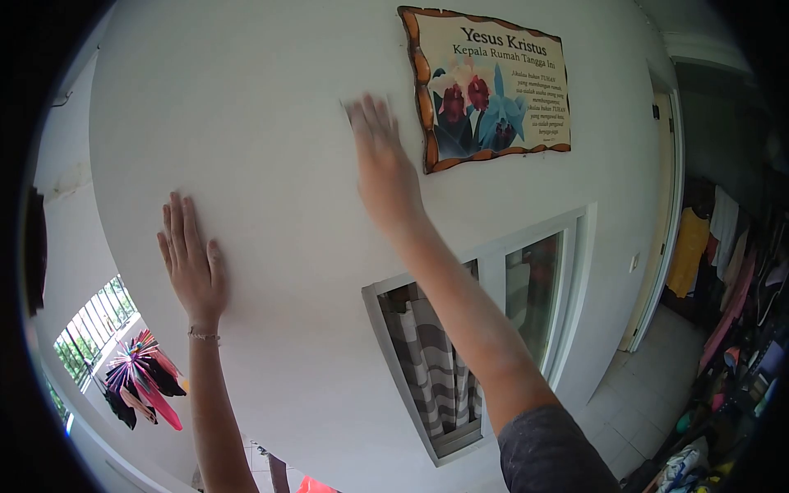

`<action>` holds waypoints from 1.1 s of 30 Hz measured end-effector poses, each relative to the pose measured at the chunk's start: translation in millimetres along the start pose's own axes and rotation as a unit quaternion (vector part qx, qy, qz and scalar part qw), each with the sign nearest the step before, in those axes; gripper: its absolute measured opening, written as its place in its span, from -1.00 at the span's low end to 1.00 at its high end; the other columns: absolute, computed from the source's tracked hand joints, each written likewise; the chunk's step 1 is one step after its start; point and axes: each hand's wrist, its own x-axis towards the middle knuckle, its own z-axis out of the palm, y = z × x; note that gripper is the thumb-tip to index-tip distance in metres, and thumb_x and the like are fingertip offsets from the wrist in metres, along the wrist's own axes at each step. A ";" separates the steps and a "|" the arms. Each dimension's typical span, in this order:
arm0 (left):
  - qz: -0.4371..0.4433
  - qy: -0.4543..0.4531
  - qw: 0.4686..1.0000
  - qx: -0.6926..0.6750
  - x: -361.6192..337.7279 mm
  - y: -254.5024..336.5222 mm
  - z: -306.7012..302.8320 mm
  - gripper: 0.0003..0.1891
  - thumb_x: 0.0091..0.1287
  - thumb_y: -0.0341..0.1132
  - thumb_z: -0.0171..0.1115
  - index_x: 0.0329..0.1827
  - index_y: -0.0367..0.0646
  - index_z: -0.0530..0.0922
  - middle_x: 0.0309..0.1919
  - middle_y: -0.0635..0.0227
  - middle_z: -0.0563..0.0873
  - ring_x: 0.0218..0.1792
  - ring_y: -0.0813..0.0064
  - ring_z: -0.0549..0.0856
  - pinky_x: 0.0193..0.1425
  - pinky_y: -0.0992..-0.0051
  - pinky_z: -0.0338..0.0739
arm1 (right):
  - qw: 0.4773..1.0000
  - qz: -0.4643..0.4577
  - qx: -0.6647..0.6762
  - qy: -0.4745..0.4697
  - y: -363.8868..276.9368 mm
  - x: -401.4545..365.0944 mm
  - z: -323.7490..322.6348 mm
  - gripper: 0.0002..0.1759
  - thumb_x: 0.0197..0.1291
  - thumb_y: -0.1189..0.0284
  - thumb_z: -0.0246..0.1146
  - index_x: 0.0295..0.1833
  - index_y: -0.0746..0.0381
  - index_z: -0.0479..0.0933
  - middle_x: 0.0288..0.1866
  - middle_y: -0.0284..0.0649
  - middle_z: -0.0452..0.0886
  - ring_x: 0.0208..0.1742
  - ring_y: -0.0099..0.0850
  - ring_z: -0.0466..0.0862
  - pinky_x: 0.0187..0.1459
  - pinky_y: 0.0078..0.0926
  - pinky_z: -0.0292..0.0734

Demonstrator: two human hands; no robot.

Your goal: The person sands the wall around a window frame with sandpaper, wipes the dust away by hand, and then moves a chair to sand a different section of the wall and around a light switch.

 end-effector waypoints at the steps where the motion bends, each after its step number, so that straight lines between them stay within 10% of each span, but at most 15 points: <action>1: 0.000 -0.001 1.000 0.002 -0.2 -0.4 -0.2 -0.34 0.60 0.07 -0.30 0.67 -0.04 0.16 0.66 0.31 0.19 0.67 0.26 0.12 0.70 0.04 -0.08 | 1.000 0.022 0.007 -0.017 -7.5 -25.2 -6.3 -0.22 0.14 0.88 0.04 0.53 0.37 0.20 0.63 0.12 0.19 0.67 0.02 0.13 0.61 -0.02 0.17; 5: -0.002 0.003 1.000 0.003 1.0 -0.5 -0.5 -0.35 0.60 0.06 -0.31 0.67 -0.03 0.16 0.66 0.33 0.19 0.67 0.27 0.11 0.70 0.04 -0.08 | 0.998 0.034 0.042 -0.024 -9.8 -61.7 -7.0 -0.18 0.10 0.90 0.02 0.55 0.36 0.18 0.64 0.13 0.16 0.68 0.03 0.09 0.62 0.02 0.10; 14: -0.016 -0.012 1.000 -0.009 2.6 3.1 -7.5 -0.35 0.61 0.07 -0.31 0.66 -0.03 0.17 0.66 0.31 0.19 0.67 0.25 0.12 0.70 0.03 -0.06 | 0.998 0.029 0.009 0.062 31.7 145.1 32.2 -0.25 0.12 0.84 0.04 0.50 0.36 0.27 0.61 0.04 0.26 0.66 0.00 0.14 0.66 -0.08 0.02; 26: -0.018 -0.014 1.000 0.006 1.8 4.4 -10.5 -0.36 0.59 0.04 -0.29 0.65 -0.02 0.20 0.65 0.31 0.22 0.66 0.25 0.13 0.69 0.02 -0.05 | 0.998 0.042 0.054 0.005 -3.1 -46.6 -0.1 -0.20 0.10 0.90 0.00 0.52 0.27 0.33 0.59 -0.02 0.31 0.65 -0.01 0.19 0.64 -0.03 0.09; 33: -0.007 -0.011 1.000 -0.001 0.5 2.4 -11.4 -0.38 0.57 -0.01 -0.24 0.64 -0.02 0.22 0.64 0.28 0.23 0.66 0.23 0.14 0.69 0.03 -0.06 | 0.996 0.014 0.057 0.062 36.7 143.1 35.5 -0.24 0.09 0.87 0.01 0.48 0.30 0.35 0.59 -0.06 0.32 0.66 -0.05 0.16 0.66 -0.18 0.06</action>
